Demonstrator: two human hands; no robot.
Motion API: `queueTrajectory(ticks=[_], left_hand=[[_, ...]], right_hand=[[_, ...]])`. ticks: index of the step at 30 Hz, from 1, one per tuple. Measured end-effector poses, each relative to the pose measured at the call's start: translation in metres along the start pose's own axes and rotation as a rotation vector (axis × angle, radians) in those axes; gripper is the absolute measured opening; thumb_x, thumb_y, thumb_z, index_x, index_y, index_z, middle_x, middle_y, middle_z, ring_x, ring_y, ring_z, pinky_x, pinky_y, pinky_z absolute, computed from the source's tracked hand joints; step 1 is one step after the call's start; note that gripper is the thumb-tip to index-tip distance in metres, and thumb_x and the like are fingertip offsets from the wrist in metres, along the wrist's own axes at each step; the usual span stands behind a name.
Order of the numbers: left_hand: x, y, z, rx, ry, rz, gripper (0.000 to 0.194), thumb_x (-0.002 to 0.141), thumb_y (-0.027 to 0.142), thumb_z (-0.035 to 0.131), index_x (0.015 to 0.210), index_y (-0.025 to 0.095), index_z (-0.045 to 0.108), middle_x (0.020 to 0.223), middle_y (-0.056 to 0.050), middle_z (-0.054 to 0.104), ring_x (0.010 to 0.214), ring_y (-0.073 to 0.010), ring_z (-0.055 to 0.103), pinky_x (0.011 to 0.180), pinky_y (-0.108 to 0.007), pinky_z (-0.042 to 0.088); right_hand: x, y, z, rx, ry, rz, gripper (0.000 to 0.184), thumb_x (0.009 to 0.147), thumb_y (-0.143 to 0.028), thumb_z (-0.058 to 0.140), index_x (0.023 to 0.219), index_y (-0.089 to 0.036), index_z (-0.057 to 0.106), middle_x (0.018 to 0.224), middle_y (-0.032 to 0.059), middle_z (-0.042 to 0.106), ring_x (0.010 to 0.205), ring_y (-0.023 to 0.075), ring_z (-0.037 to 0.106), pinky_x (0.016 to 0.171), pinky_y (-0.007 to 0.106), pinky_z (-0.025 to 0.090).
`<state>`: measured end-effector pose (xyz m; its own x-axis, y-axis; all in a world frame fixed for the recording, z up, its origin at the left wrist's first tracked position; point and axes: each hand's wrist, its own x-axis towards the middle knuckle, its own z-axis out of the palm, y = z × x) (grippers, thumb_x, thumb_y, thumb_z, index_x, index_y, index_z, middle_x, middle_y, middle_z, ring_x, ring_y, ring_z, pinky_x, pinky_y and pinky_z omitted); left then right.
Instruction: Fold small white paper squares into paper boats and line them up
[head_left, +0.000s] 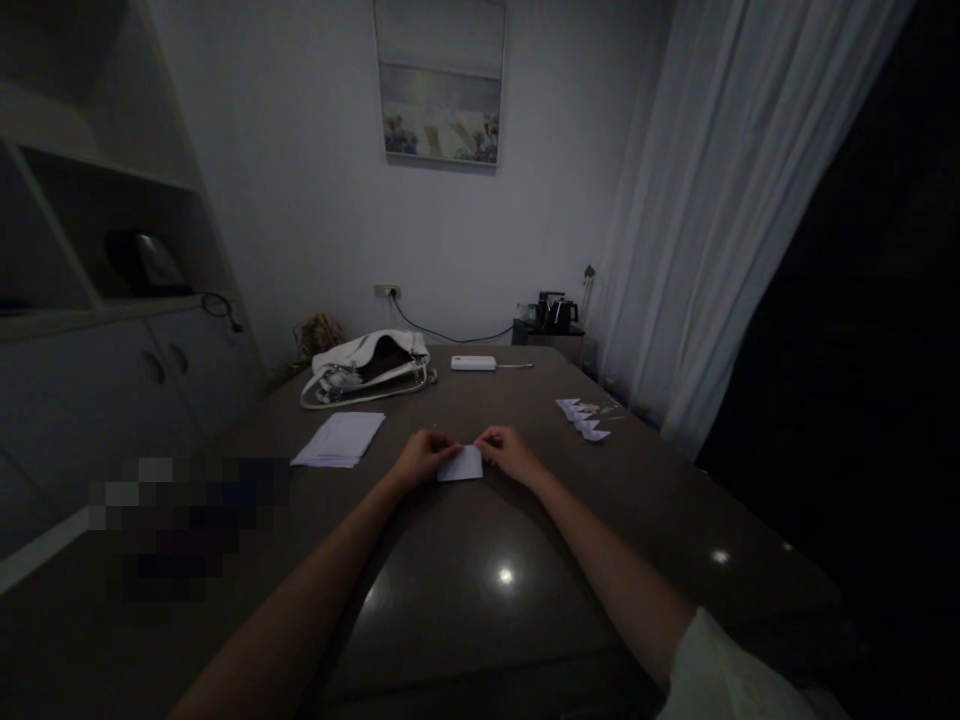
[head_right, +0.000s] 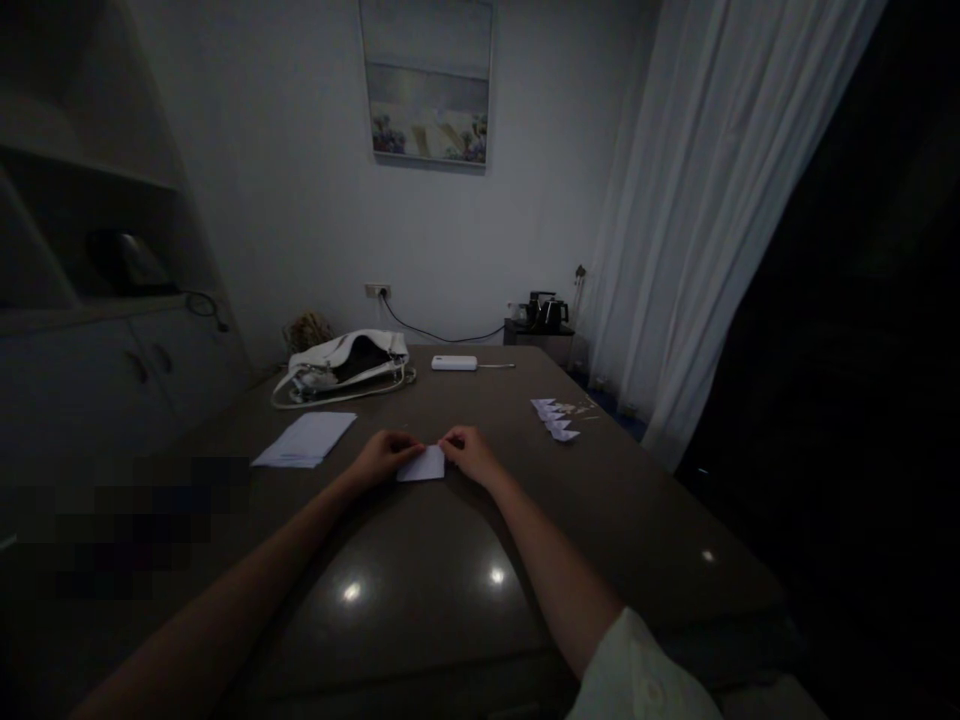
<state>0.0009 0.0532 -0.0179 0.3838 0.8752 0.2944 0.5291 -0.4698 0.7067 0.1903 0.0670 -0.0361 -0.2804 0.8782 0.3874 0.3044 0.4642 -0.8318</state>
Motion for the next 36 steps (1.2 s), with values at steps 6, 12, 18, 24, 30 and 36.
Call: queueTrajectory(ticks=[6,12,18,24,30,36], left_hand=[[-0.002,-0.004,-0.004,-0.005,0.06,-0.056,0.043,0.072,0.047,0.052,0.081,0.008,0.069,0.067,-0.006,0.064,0.059,-0.0152,0.052,0.05,-0.022,0.034],[-0.002,-0.001,0.0,-0.045,0.056,-0.03,0.042,0.072,0.046,0.053,0.079,0.008,0.069,0.07,-0.007,0.066,0.063,-0.0168,0.055,0.054,-0.023,0.038],[-0.001,0.006,0.002,-0.053,0.034,0.028,0.038,0.073,0.044,0.052,0.077,0.009,0.068,0.073,-0.007,0.066,0.069,-0.0179,0.057,0.063,-0.025,0.041],[-0.002,0.009,0.004,-0.034,0.053,0.029,0.041,0.074,0.048,0.051,0.075,0.011,0.067,0.066,-0.003,0.062,0.062,-0.0148,0.052,0.058,-0.022,0.037],[0.0,0.007,0.003,-0.132,0.087,-0.047,0.053,0.076,0.057,0.043,0.075,0.009,0.065,0.054,0.001,0.052,0.052,-0.0119,0.043,0.047,-0.021,0.03],[0.0,0.01,0.003,-0.18,0.086,-0.081,0.052,0.075,0.058,0.043,0.069,0.01,0.061,0.05,0.002,0.046,0.048,-0.0108,0.041,0.045,-0.02,0.029]], right_hand=[[0.0,0.0,-0.006,0.066,0.048,0.043,0.018,0.073,-0.03,0.055,0.067,-0.013,0.057,0.056,-0.0008,0.055,0.046,0.0069,0.046,0.044,0.018,0.036],[-0.003,-0.003,-0.004,0.023,0.012,-0.022,0.022,0.072,-0.034,0.058,0.076,-0.013,0.063,0.065,0.0025,0.061,0.054,0.0098,0.051,0.05,0.021,0.04],[-0.002,-0.002,0.001,-0.006,-0.035,-0.064,0.018,0.071,-0.031,0.06,0.069,-0.013,0.065,0.062,0.0024,0.061,0.058,0.012,0.054,0.055,0.023,0.041],[-0.001,-0.002,0.001,0.085,-0.031,-0.011,0.016,0.07,-0.029,0.06,0.068,-0.014,0.062,0.06,0.0004,0.058,0.053,0.0099,0.051,0.051,0.021,0.04],[0.003,-0.002,-0.005,0.194,0.102,0.1,0.016,0.073,-0.03,0.057,0.066,-0.015,0.055,0.057,-0.001,0.055,0.05,0.0087,0.047,0.046,0.018,0.036],[0.001,-0.002,-0.005,0.184,0.055,0.066,0.014,0.072,-0.028,0.057,0.066,-0.016,0.054,0.058,-0.0009,0.054,0.052,0.0102,0.049,0.05,0.02,0.037]])
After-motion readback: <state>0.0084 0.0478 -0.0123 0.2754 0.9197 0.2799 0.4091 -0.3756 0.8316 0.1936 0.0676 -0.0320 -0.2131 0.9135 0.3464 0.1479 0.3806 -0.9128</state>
